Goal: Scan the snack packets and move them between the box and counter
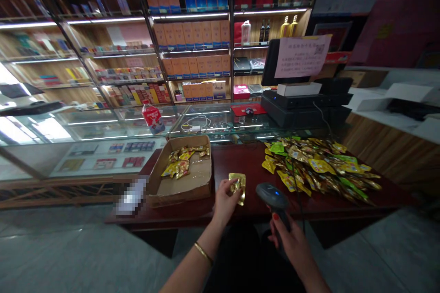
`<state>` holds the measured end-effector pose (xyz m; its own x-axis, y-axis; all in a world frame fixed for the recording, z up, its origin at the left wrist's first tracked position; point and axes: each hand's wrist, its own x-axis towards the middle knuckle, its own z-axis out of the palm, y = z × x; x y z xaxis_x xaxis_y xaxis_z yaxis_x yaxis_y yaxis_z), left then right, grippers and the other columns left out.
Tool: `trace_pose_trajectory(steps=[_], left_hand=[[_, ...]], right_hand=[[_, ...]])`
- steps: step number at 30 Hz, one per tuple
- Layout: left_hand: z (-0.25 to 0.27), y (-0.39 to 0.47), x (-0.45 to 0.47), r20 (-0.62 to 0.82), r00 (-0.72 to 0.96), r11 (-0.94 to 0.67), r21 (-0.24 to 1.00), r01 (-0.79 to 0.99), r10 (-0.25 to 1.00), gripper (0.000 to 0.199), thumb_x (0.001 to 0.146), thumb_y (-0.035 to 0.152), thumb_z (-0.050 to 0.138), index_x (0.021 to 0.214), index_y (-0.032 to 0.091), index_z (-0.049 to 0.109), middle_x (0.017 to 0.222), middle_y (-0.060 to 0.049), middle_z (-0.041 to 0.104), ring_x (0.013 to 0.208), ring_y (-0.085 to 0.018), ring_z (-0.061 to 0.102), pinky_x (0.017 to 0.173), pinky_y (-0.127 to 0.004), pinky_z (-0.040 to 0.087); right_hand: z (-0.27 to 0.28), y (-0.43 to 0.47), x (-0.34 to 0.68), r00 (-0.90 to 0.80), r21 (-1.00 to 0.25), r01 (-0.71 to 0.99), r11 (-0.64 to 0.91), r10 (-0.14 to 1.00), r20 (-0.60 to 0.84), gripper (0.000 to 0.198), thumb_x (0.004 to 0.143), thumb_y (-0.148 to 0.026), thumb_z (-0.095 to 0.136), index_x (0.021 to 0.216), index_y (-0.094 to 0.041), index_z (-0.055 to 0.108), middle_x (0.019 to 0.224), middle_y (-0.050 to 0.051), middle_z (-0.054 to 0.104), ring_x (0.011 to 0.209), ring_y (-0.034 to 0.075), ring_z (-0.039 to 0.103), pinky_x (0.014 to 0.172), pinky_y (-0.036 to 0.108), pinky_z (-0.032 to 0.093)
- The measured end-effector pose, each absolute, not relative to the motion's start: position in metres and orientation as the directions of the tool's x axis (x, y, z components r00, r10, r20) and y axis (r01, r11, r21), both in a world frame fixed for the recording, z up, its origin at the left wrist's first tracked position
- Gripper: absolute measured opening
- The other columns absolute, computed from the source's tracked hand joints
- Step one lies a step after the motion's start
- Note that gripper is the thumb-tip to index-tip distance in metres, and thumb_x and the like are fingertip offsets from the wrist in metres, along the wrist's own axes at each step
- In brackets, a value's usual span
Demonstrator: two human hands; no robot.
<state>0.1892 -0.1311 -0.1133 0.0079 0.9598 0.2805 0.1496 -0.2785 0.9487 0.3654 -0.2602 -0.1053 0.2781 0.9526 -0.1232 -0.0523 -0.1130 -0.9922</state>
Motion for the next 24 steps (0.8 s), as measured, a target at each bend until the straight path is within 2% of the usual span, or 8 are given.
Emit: trace_pose_trajectory(steps=[3, 5, 8, 11, 15, 17, 24], left_hand=[[-0.135, -0.127, 0.191, 0.222, 0.0, -0.222, 0.973, 0.062, 0.975, 0.039, 0.072, 0.021, 0.077, 0.111, 0.023, 0.076, 0.109, -0.006, 0.063, 0.1, -0.02, 0.065, 0.092, -0.033, 0.052], [-0.141, -0.125, 0.188, 0.184, 0.02, -0.183, 0.981, -0.058, 0.983, 0.056, 0.072, 0.021, 0.078, 0.127, 0.025, 0.068, 0.122, -0.007, 0.061, 0.104, -0.02, 0.065, 0.093, -0.033, 0.053], [-0.143, -0.124, 0.186, 0.137, 0.059, -0.125, 0.977, -0.172, 0.989, 0.079, 0.069, 0.019, 0.08, 0.144, 0.026, 0.053, 0.138, -0.009, 0.055, 0.111, -0.021, 0.065, 0.097, -0.034, 0.054], [-0.144, -0.124, 0.188, 0.115, 0.052, -0.106, 0.982, -0.157, 0.992, 0.082, 0.067, 0.016, 0.08, 0.144, 0.022, 0.053, 0.137, -0.012, 0.056, 0.115, -0.024, 0.064, 0.1, -0.035, 0.053], [-0.145, -0.124, 0.193, 0.076, 0.068, -0.068, 0.991, -0.118, 0.995, 0.086, 0.068, 0.016, 0.078, 0.148, 0.018, 0.048, 0.134, -0.013, 0.059, 0.114, -0.026, 0.065, 0.097, -0.035, 0.056], [-0.145, -0.125, 0.194, 0.073, 0.073, -0.064, 0.991, -0.118, 0.995, 0.086, 0.069, 0.017, 0.077, 0.149, 0.017, 0.046, 0.136, -0.014, 0.058, 0.115, -0.026, 0.065, 0.096, -0.034, 0.056], [-0.143, -0.125, 0.195, 0.082, 0.075, -0.076, 0.994, -0.083, 0.994, 0.082, 0.07, 0.016, 0.074, 0.147, 0.018, 0.047, 0.136, -0.014, 0.056, 0.111, -0.024, 0.067, 0.093, -0.034, 0.057]], right_hand=[[-0.101, -0.273, 0.36, 0.298, -0.985, -0.084, -0.151, 0.94, -0.17, 0.048, 0.081, -0.071, 0.062, 0.082, -0.023, 0.066, 0.062, -0.006, 0.055, 0.045, 0.01, 0.05, 0.058, 0.029, 0.058], [-0.099, -0.276, 0.356, 0.314, -0.981, -0.099, -0.168, 0.93, -0.191, 0.05, 0.08, -0.072, 0.062, 0.088, -0.022, 0.068, 0.062, -0.006, 0.055, 0.044, 0.01, 0.049, 0.057, 0.029, 0.058], [-0.095, -0.278, 0.349, 0.27, -0.981, -0.079, -0.179, 0.943, -0.194, 0.051, 0.082, -0.072, 0.059, 0.077, -0.022, 0.065, 0.061, -0.006, 0.054, 0.044, 0.009, 0.05, 0.059, 0.029, 0.058], [-0.089, -0.277, 0.342, 0.22, -0.983, -0.046, -0.176, 0.958, -0.182, 0.051, 0.085, -0.071, 0.057, 0.077, -0.021, 0.064, 0.063, -0.006, 0.054, 0.046, 0.009, 0.05, 0.06, 0.028, 0.058], [-0.084, -0.271, 0.334, 0.175, -0.983, -0.016, -0.18, 0.968, -0.18, 0.053, 0.086, -0.07, 0.057, 0.102, -0.021, 0.068, 0.063, -0.006, 0.051, 0.047, 0.011, 0.05, 0.057, 0.027, 0.056], [-0.082, -0.268, 0.332, 0.163, -0.983, 0.015, -0.18, 0.971, -0.176, 0.055, 0.087, -0.069, 0.055, 0.109, -0.021, 0.068, 0.063, -0.006, 0.052, 0.048, 0.012, 0.052, 0.055, 0.026, 0.054], [-0.086, -0.265, 0.334, 0.158, -0.977, 0.083, -0.197, 0.97, -0.183, 0.058, 0.089, -0.071, 0.049, 0.112, -0.021, 0.067, 0.062, -0.004, 0.055, 0.05, 0.016, 0.056, 0.052, 0.027, 0.051]])
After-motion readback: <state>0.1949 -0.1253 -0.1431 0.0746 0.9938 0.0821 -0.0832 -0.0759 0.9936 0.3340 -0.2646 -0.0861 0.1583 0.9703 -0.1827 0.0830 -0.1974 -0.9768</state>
